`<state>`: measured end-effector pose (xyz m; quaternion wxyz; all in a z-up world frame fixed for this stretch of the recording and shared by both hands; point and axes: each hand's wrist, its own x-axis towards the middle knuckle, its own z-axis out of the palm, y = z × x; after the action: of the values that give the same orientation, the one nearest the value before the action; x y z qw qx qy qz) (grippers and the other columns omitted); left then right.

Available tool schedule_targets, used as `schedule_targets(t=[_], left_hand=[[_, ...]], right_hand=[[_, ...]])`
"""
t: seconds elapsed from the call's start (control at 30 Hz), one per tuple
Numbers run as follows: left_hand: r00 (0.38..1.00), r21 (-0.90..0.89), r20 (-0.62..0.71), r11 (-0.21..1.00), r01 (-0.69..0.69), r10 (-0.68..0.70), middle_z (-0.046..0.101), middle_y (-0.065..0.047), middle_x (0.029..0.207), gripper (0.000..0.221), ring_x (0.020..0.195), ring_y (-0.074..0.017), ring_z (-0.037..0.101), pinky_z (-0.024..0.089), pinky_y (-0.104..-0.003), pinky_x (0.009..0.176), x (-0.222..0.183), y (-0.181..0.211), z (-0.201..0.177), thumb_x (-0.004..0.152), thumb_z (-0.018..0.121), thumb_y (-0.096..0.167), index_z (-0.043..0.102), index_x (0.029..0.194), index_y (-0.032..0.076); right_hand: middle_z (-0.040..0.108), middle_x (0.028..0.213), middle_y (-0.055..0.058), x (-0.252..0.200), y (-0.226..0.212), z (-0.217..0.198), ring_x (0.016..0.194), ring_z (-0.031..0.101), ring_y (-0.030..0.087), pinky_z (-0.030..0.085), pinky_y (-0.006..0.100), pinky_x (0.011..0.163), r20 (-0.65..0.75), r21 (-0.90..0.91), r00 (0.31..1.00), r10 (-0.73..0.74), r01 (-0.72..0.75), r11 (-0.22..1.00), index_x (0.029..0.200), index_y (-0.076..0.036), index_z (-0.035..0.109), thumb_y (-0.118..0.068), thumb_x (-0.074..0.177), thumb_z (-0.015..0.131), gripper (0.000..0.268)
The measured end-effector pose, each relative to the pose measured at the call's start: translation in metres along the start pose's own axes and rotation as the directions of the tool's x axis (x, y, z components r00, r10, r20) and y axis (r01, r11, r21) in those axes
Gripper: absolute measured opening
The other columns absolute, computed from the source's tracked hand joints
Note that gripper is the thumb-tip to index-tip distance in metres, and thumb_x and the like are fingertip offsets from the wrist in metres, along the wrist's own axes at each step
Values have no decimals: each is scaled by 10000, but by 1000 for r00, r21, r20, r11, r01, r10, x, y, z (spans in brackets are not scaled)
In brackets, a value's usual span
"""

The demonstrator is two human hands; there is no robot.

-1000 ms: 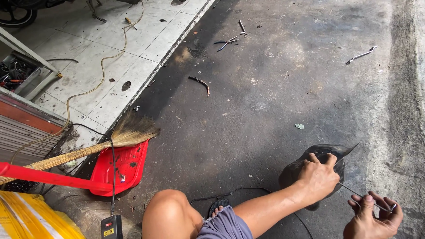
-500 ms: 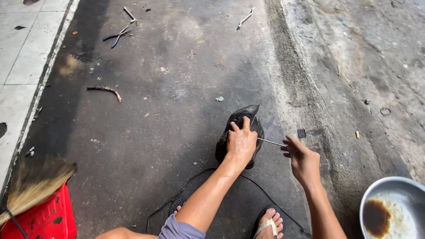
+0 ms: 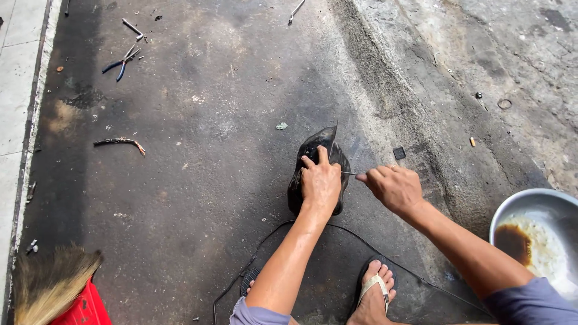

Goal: Disassembling a motorcycle fuel pump assembly using a screwdriver for inspection

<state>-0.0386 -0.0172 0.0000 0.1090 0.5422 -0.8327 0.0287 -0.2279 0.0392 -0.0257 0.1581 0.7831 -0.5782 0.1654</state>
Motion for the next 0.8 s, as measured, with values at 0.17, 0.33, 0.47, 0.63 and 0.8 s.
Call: schedule_targets(t=[0.17,0.33,0.47,0.63,0.8], left_hand=[[999,-24,13,999,-33,33,574,-247,1309,194,1081,-638,602,593,-589,779,-3,-11,1,845,641,154,819,905,103],[999,-45,7,998,-35,35,571,-241,1309,184,1071,-632,610,607,-558,752,-1,-23,2,851,642,145,820,893,125],[999,-62,32,997,-37,39,551,-247,1319,192,1092,-635,598,612,-562,753,-3,-27,-6,886,629,137,820,894,129],[999,-32,25,999,-36,36,554,-264,1312,165,1090,-645,593,605,-579,769,-4,-13,-3,874,657,143,819,865,115],[999,-9,22,1000,-29,30,538,-263,1332,167,1110,-657,572,580,-616,823,-2,-1,11,870,665,179,816,885,108]], right_hand=[[569,558,31,18,-1,1,563,617,227,511,345,564,398,391,834,382,-530,752,735,-123,703,-386,1014,593,399],[616,589,126,45,20,-5,676,632,297,522,416,746,812,456,579,77,-710,536,856,-91,781,-340,963,453,425],[753,800,51,70,19,-34,806,683,279,541,399,802,867,347,479,-137,-384,856,1167,-136,755,-220,970,428,391],[766,720,33,64,31,30,785,780,278,616,433,720,849,59,528,-7,-81,995,859,-237,822,-209,845,736,91],[747,688,114,71,20,28,759,783,318,629,499,659,755,-70,650,87,-52,996,765,-130,771,-93,824,682,113]])
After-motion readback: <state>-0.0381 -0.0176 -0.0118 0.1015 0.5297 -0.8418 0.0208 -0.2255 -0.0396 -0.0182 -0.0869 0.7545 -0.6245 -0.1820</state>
